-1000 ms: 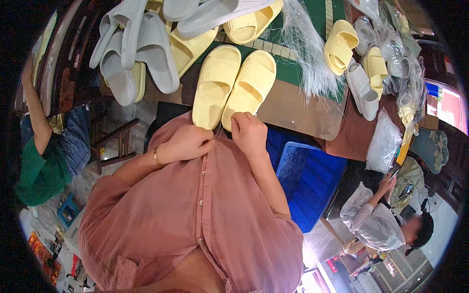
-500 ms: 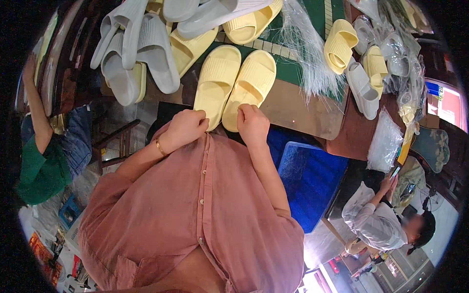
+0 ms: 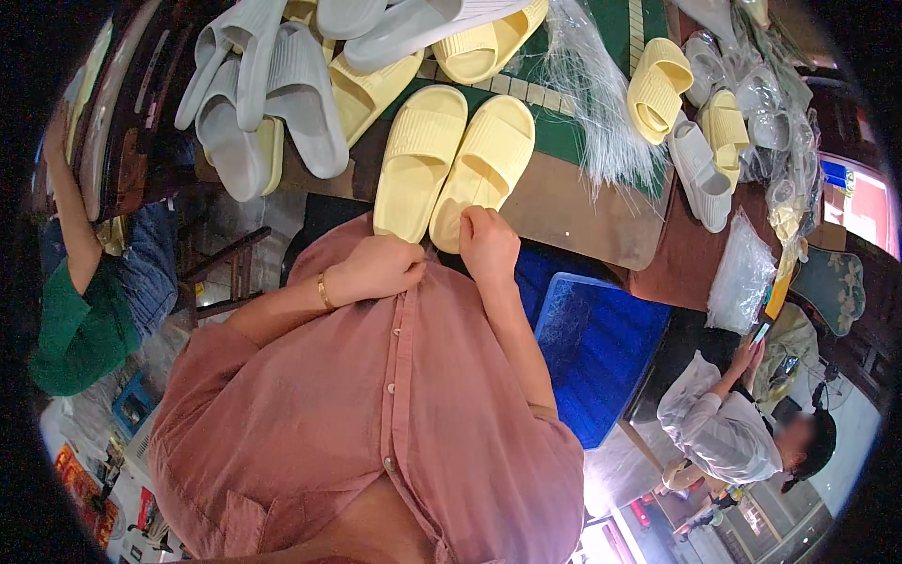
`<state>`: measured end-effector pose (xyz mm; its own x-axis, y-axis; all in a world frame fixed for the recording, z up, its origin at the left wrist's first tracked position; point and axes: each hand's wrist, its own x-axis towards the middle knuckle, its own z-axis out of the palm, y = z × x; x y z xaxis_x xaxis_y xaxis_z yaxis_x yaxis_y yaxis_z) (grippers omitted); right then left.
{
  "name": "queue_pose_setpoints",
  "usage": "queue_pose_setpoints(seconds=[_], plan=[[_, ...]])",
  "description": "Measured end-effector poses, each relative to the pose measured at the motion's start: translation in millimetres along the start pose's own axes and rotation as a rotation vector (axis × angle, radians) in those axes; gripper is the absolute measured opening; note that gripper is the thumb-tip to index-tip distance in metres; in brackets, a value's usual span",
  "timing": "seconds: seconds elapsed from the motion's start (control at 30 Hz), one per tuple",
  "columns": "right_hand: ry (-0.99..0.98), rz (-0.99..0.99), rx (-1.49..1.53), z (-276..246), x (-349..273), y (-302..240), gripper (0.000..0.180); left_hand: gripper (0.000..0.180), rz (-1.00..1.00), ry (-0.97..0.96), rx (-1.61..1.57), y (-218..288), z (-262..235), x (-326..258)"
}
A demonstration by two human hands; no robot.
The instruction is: The person pairs slippers together by hand, securing them with plastic fasteners, and arranges the joined slippers on the table.
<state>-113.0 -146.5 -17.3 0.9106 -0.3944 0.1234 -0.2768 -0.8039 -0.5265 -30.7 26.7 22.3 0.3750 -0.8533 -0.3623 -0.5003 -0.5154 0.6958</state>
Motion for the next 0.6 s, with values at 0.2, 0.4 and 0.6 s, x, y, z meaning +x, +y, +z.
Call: queue_pose_setpoints(seconds=[0.2,0.4,0.6], plan=[[-0.010,0.031,-0.024,-2,-2,-3,0.005,0.026,-0.047,0.025,0.011,-3,2,5],[0.053,0.050,-0.013,3,6,1,0.005,0.026,-0.126,0.235,0.012,-31,7,21],[0.178,0.084,-0.015,11,20,5,0.019,0.030,-0.187,0.499,-0.043,-46,-3,51]])
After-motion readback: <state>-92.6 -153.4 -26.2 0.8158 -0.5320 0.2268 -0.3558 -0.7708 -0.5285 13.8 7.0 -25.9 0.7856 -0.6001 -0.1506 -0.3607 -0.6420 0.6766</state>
